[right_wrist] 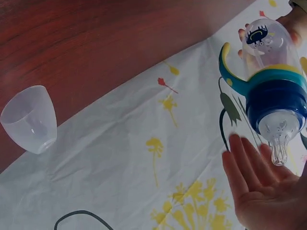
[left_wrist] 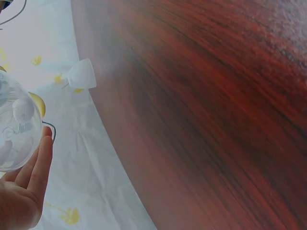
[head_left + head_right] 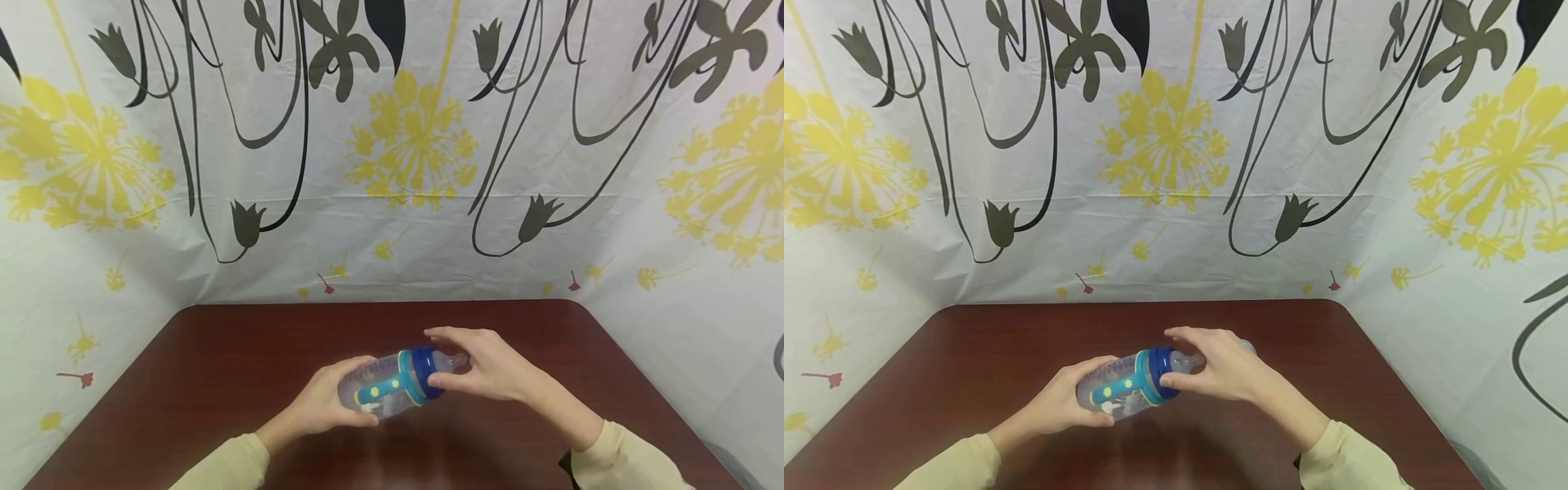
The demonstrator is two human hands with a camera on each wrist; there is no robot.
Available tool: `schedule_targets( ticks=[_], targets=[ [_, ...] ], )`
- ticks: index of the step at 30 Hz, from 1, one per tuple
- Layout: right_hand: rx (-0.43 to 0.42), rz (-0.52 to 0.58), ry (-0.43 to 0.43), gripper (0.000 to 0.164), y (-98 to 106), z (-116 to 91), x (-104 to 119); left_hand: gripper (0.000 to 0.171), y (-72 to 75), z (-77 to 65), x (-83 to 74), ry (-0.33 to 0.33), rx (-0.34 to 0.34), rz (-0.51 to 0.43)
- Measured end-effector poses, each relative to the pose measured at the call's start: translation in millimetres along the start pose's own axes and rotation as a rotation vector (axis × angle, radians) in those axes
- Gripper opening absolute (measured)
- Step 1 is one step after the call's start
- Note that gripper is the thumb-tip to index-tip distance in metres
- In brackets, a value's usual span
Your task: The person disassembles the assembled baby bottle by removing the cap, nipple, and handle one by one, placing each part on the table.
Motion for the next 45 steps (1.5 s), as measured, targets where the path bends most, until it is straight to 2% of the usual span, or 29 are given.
schedule_targets(
  ticks=[4,9,20,26,33,37,41,45],
  targets=[
    [0.076,0.018,-0.062,0.051,-4,0,-3,0.073,-1.4,0.1,-0.2,0.004,0.005,0.003],
    [0.109,0.009,-0.055,0.054,-8,-1,-1,0.072,-3.8,-1.3,1.7,0.02,0.021,-0.007],
    [0.041,-0.105,0.156,0.063,-8,-3,10,0.07,-2.2,-2.2,3.0,0.023,0.025,-0.04],
    [0.046,-0.08,0.171,0.063,-12,-4,9,0.069,-3.2,-3.9,5.0,0.03,0.037,-0.051],
    [0.025,-0.086,0.236,0.066,-11,-5,12,0.071,-1.5,-4.3,3.6,0.025,0.033,-0.042],
    [0.014,-0.097,0.213,0.074,-10,-5,10,0.073,-0.9,-4.7,2.0,0.025,0.036,-0.056],
    [-0.002,-0.104,0.111,0.072,-7,-5,7,0.074,-0.8,-4.8,1.3,0.022,0.036,-0.055],
    [0.018,-0.109,0.034,0.066,-7,-5,6,0.073,-1.5,-4.3,2.0,0.009,0.031,-0.029]
  ],
)
Point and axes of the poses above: each hand's wrist, its own z-axis towards the middle knuckle, its own y-axis out of the back of the hand, x = y × z, the point moved 6 cm from there along z, towards the middle knuckle, and after that the axes turned 2 degrees about -z, right-handed, at the moved point
